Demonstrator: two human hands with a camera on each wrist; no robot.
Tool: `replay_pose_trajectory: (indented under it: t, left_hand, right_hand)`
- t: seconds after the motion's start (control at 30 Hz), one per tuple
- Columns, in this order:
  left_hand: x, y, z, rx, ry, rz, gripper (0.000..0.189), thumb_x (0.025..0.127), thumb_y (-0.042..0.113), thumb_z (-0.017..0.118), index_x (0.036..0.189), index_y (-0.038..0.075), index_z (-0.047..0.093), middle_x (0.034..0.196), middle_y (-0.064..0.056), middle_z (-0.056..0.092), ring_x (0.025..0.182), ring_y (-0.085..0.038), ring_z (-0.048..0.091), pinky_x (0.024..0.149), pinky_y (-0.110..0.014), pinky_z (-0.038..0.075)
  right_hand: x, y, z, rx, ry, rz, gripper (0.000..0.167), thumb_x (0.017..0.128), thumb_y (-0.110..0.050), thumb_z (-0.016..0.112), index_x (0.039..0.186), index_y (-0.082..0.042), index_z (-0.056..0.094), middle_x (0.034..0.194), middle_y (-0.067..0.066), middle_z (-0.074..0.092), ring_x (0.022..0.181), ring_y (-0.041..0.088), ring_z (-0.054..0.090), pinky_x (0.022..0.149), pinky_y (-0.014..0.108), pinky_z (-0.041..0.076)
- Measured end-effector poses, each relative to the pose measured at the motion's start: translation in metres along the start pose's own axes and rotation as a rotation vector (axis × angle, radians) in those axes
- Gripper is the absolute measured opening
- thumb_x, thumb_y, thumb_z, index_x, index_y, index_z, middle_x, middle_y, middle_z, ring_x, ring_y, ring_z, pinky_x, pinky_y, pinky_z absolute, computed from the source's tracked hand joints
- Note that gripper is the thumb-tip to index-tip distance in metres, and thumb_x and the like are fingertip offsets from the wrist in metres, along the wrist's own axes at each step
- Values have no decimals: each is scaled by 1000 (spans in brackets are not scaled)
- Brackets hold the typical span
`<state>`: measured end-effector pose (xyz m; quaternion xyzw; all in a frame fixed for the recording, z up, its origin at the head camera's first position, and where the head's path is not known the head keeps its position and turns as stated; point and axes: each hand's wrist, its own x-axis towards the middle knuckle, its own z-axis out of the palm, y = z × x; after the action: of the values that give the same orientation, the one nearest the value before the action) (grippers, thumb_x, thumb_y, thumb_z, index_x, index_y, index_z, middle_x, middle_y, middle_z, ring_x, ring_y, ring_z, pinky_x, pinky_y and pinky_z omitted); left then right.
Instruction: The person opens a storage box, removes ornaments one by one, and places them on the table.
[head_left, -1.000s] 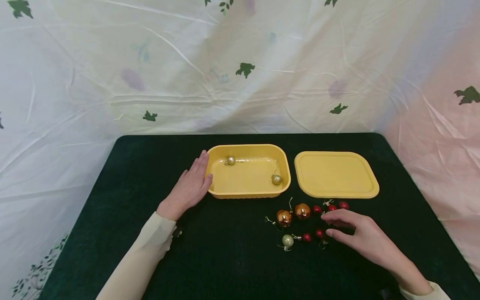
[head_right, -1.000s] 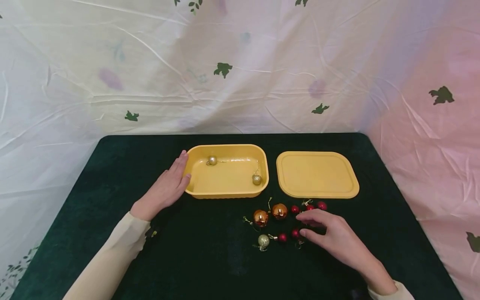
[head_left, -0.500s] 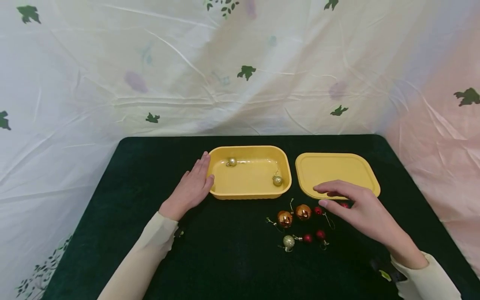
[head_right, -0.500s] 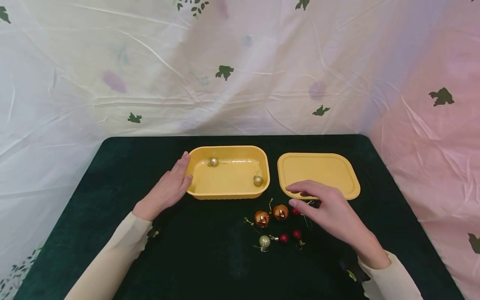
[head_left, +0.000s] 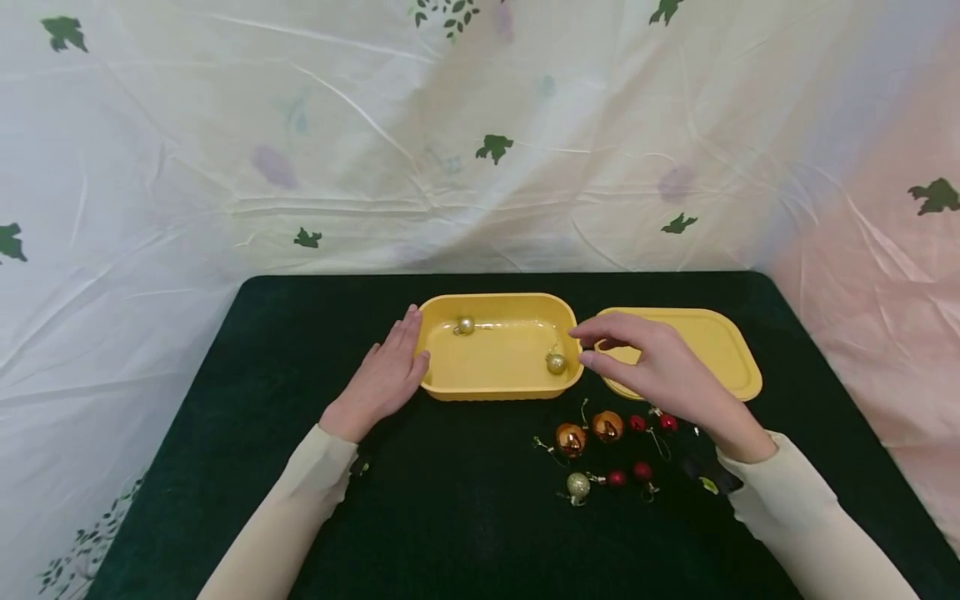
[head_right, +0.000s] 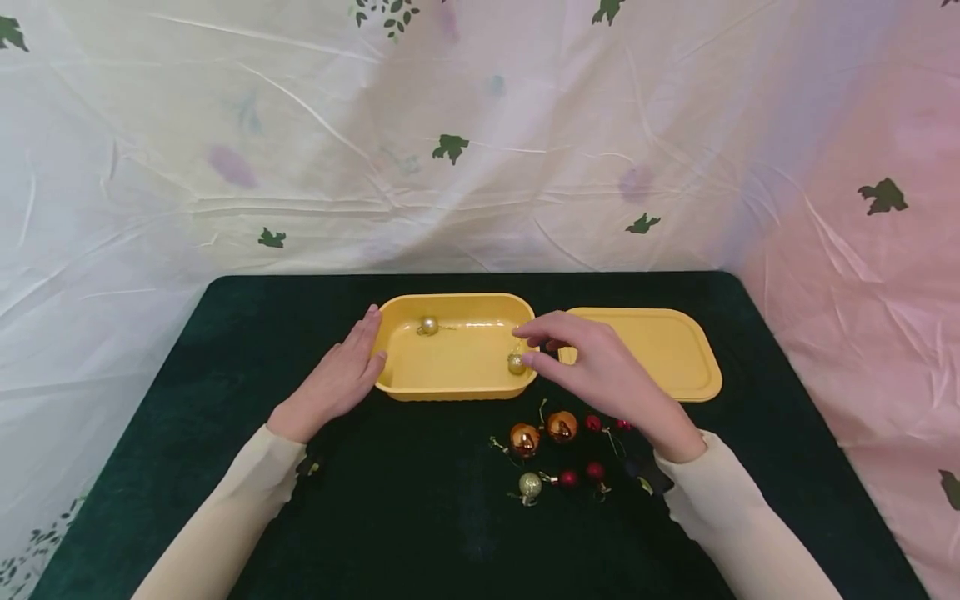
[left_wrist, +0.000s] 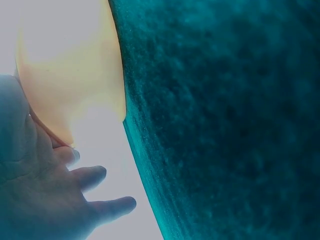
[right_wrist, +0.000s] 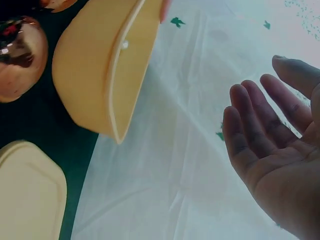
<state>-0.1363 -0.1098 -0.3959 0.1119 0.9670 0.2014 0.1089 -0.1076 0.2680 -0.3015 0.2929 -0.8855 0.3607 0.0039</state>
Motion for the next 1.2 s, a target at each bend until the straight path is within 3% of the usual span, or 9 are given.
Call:
replay_pose_trajectory:
  t: [0.17, 0.4, 0.73, 1.2]
  left_hand:
    - [1, 0, 0, 6, 0, 3, 72, 111, 42, 33, 167, 17, -4, 174, 1, -8, 160, -30, 7, 123, -63, 17]
    - [0, 1, -1, 4, 5, 7, 71, 112, 42, 33, 167, 17, -4, 174, 1, -8, 159, -30, 7, 123, -63, 18]
    - [-1, 1, -1, -2, 20, 21, 71, 112, 41, 33, 168, 16, -2, 174, 0, -6, 159, -31, 10, 122, -64, 19]
    - [-3, 2, 0, -13, 16, 21, 70, 112, 41, 33, 168, 16, -1, 174, 0, -6, 159, -31, 10, 122, -64, 20]
  right_hand:
    - [21, -5, 10, 13, -57, 12, 30, 100, -26, 71, 129, -18, 71, 121, -5, 71, 101, 10, 65, 90, 42, 58]
    - [47, -14, 19, 33, -120, -21, 35, 102, -28, 69, 132, -12, 69, 130, 3, 70, 114, 23, 67, 97, 49, 56]
    - [86, -18, 35, 51, -157, -63, 33, 100, -20, 71, 130, -8, 70, 127, 6, 72, 111, 23, 68, 100, 45, 55]
    - [130, -4, 70, 47, -268, 6, 36, 99, -20, 72, 132, -6, 69, 130, 6, 70, 119, 22, 65, 102, 44, 54]
